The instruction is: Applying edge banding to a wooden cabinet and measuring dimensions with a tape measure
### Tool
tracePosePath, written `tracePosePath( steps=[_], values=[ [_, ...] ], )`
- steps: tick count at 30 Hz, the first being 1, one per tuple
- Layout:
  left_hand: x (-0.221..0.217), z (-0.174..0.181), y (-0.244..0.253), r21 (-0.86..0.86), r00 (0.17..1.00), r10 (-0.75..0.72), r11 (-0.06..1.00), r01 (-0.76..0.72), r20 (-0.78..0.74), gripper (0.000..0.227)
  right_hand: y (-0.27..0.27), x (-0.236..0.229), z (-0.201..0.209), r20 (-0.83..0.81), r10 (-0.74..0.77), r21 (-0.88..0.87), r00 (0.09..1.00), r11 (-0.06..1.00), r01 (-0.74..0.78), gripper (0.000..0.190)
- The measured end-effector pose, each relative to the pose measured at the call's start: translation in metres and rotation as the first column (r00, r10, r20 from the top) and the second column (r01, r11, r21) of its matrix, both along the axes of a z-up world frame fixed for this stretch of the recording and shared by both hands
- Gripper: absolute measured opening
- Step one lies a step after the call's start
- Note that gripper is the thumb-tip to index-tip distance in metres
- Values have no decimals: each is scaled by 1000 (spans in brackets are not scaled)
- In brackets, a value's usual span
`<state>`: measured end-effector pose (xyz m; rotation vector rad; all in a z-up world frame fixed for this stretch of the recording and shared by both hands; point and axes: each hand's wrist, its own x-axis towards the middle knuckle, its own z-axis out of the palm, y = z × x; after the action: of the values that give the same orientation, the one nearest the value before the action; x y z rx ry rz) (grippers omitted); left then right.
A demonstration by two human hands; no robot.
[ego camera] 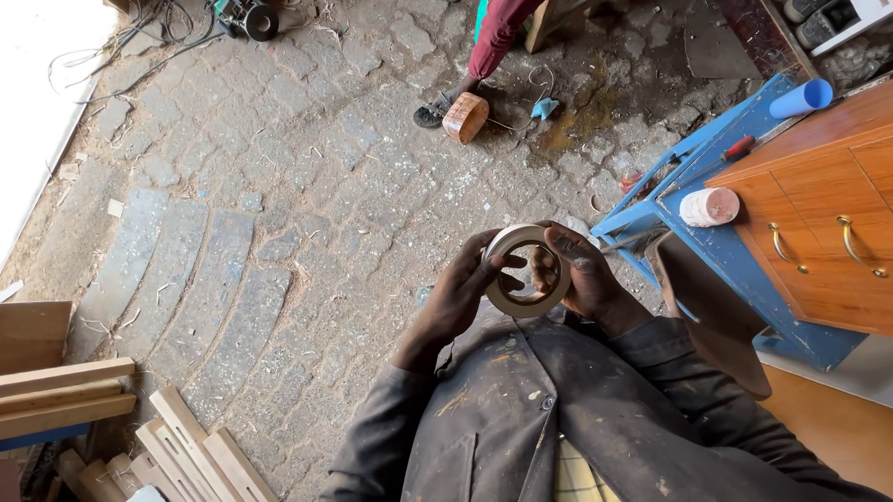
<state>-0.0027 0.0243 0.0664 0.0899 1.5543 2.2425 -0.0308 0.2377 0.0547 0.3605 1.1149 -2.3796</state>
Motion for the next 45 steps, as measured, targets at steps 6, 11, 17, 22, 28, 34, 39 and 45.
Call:
tracePosePath(
  steps=[6, 11, 17, 22, 28, 34, 39, 45],
  values=[
    [3, 12, -7, -136, 1000, 12, 991, -12, 3, 47, -1, -2, 21, -12, 93, 81, 996, 992, -92, 34],
    [2, 20, -24, -262, 993, 106, 958, -115, -48, 46, 1, -2, 12, -24, 146, 91, 989, 985, -144, 36],
    [-3, 28, -21, -411, 873, 378, 775, -480, -308, 22, -6, -3, 19, -82, 244, 92, 966, 967, -236, 39],
    [-6, 28, -25, -420, 750, 477, 627, -656, -459, 9, -8, -5, 22, -115, 309, 92, 944, 950, -300, 38],
    [0, 18, -36, -377, 688, 509, 586, -717, -517, 13, -10, -1, 20, -121, 336, 82, 934, 941, -328, 33],
    [14, 12, -36, -423, 708, 459, 580, -696, -537, 18, -8, 1, 13, -93, 301, 31, 949, 954, -300, 30],
    [24, 43, -34, -542, 824, 263, 647, -536, -502, 9, -3, 1, 9, -76, 207, 8, 975, 978, -207, 39],
    [27, 49, -21, -579, 834, 162, 649, -493, -527, 12, 1, 2, -6, -83, 96, -32, 992, 995, -99, 39]
  ],
)
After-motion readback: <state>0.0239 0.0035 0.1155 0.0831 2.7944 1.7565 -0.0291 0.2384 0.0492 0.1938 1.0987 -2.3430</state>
